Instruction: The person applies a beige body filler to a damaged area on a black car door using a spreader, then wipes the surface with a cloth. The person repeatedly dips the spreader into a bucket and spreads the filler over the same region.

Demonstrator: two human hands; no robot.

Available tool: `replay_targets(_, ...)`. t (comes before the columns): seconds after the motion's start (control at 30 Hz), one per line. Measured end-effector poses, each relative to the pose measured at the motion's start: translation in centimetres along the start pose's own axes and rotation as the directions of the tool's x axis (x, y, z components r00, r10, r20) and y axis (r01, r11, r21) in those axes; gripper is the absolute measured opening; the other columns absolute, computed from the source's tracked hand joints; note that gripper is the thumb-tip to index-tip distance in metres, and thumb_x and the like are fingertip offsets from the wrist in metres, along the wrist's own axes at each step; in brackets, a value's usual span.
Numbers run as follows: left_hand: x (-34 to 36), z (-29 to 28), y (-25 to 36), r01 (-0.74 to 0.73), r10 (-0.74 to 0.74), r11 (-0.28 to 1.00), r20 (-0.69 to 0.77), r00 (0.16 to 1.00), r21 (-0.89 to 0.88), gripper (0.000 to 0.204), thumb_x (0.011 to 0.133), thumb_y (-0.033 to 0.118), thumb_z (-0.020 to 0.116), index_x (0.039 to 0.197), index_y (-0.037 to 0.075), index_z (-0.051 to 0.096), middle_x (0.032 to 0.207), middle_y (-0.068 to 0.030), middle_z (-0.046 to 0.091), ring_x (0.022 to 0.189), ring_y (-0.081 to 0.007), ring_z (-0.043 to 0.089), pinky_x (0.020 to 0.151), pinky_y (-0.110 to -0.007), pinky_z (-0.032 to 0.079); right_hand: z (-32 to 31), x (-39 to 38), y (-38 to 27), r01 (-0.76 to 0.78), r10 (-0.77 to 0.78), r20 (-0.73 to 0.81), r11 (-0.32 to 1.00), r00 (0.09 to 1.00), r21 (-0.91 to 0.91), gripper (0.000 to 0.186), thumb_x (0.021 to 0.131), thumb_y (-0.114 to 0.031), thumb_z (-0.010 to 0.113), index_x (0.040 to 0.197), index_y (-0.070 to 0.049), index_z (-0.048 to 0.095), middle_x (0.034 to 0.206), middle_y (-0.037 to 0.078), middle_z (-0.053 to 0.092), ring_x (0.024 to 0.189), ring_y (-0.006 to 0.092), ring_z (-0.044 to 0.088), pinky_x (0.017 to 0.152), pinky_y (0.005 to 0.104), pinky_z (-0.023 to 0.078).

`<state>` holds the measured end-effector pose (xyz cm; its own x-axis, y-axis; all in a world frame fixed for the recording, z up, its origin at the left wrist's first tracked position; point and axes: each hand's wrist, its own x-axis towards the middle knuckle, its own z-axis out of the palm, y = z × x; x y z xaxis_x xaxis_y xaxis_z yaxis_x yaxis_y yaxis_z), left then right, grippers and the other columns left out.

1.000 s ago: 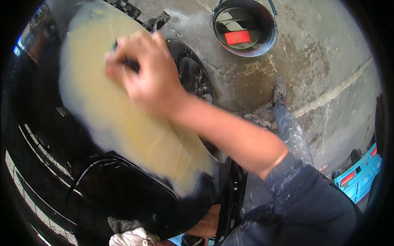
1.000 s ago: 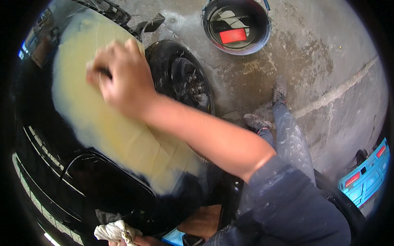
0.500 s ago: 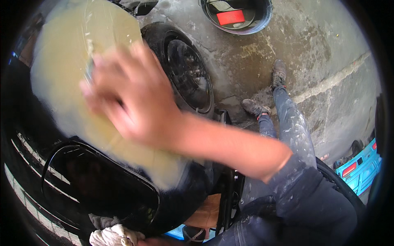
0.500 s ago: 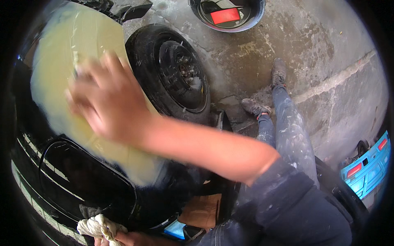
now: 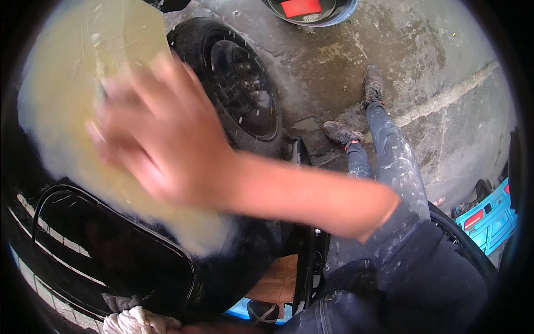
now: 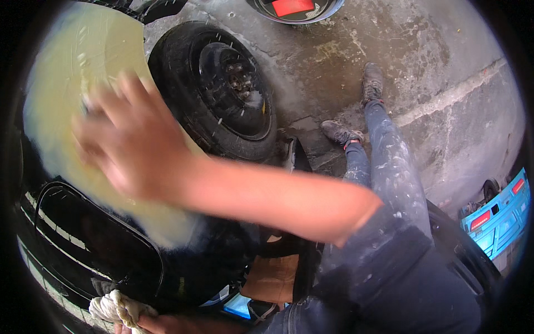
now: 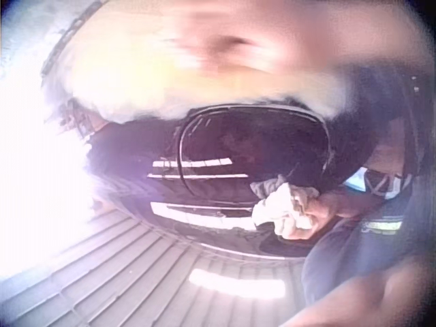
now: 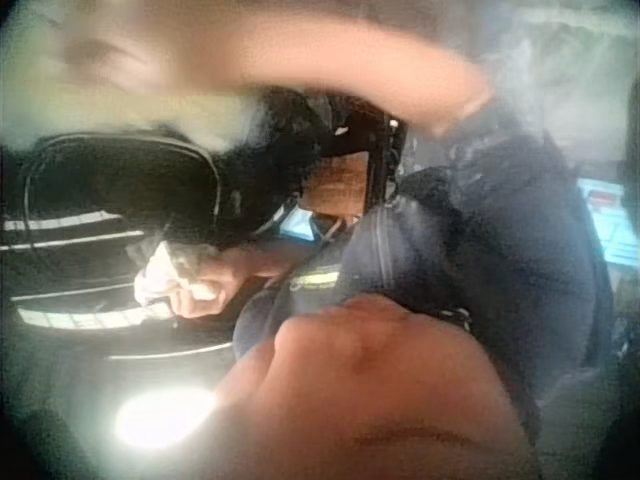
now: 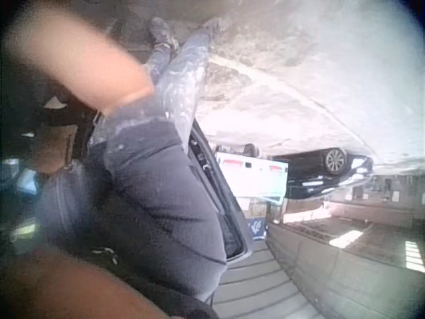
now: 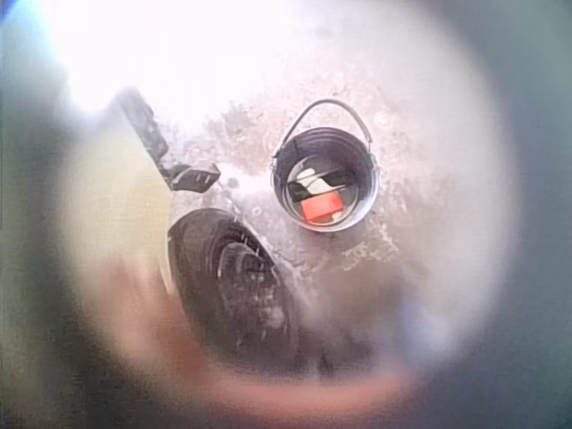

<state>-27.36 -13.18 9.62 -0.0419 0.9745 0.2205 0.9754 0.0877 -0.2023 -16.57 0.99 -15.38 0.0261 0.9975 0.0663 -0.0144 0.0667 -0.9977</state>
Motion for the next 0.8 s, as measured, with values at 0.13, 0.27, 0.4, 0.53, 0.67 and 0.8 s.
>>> replay_targets(0.13, -0.1, -0.1, -0.1, 0.011, -0.012, 1.0, -0.02, 1.0, -0.003, 0.022, 0.103, 0.01, 0.073, 0.121, -0.001, 0.068, 0.107, -0.023, 0.072, 0.095, -0.0435, 0.072, 0.094, -0.06, 0.062, -7.3, -16.4, -5.8, -0.124, 0.127, 0.139, 0.992, 0.982, -0.025, 0.034, 0.096, -0.041, 0.085, 0.127, -0.029, 0.077, 0.159, 0.011, 0.064, 0.133, 0.0362, 0.061, 0.107, 0.0538, 0.05)
replay_targets(0.27, -0.1, -0.2, -0.1, 0.008, -0.008, 1.0, -0.016, 1.0, -0.001, 0.022, 0.102, 0.01, 0.073, 0.121, -0.001, 0.068, 0.107, -0.0229, 0.072, 0.095, -0.0433, 0.072, 0.094, -0.06, 0.062, -5.1, -11.4, -3.9, -0.018, 0.021, 0.092, 0.999, 0.995, -0.032, 0.033, 0.097, -0.036, 0.084, 0.128, -0.026, 0.078, 0.152, 0.015, 0.068, 0.13, 0.0372, 0.059, 0.104, 0.0525, 0.05)
replay_targets(0.4, -0.3, -0.4, -0.2, 0.004, -0.004, 1.0, -0.005, 1.0, 0.004, 0.022, 0.102, 0.01, 0.073, 0.121, -0.001, 0.068, 0.106, -0.0229, 0.071, 0.095, -0.0432, 0.072, 0.094, -0.06, 0.062, 2.1, 5.0, 2.4, 0.084, -0.08, -0.128, 0.996, 0.989, 0.025, 0.009, 0.089, -0.023, 0.08, 0.086, -0.015, 0.078, 0.094, 0.011, 0.072, 0.107, 0.0397, 0.063, 0.096, 0.0569, 0.047)
replay_targets(0.53, -0.1, -0.7, -0.2, 0.0, 0.0, 1.0, 0.0, 1.0, -0.004, 0.022, 0.102, 0.01, 0.073, 0.121, -0.001, 0.068, 0.106, -0.0228, 0.071, 0.095, -0.043, 0.072, 0.094, -0.06, 0.062, -1.7, -3.3, 0.1, 0.075, -0.075, 0.008, 0.994, 0.997, -0.078, 0.018, 0.097, -0.026, 0.082, 0.115, -0.024, 0.082, 0.134, 0.011, 0.073, 0.115, 0.036, 0.064, 0.102, 0.0526, 0.049)
replay_targets(0.67, -0.2, -0.6, 0.0, 0.012, -0.012, 1.0, -0.02, 1.0, -0.006, 0.022, 0.102, 0.01, 0.073, 0.12, -0.001, 0.068, 0.106, -0.0227, 0.071, 0.094, -0.0429, 0.072, 0.094, -0.06, 0.062, -7.7, -15.5, -6.3, -0.156, 0.165, 0.12, 0.984, 0.979, -0.086, 0.03, 0.095, -0.037, 0.087, 0.122, -0.03, 0.079, 0.154, 0.011, 0.067, 0.126, 0.0335, 0.063, 0.104, 0.0506, 0.052)
replay_targets(0.8, -0.2, -0.5, -0.1, 0.007, -0.008, 1.0, -0.013, 1.0, -0.011, 0.021, 0.102, 0.01, 0.073, 0.12, -0.001, 0.068, 0.106, -0.0226, 0.071, 0.094, -0.0427, 0.072, 0.094, -0.06, 0.062, -3.2, -6.1, -2.5, -0.021, 0.022, 0.045, 1.0, 0.999, -0.014, 0.02, 0.093, -0.027, 0.086, 0.112, -0.023, 0.082, 0.145, 0.011, 0.071, 0.124, 0.0365, 0.063, 0.101, 0.0521, 0.05)
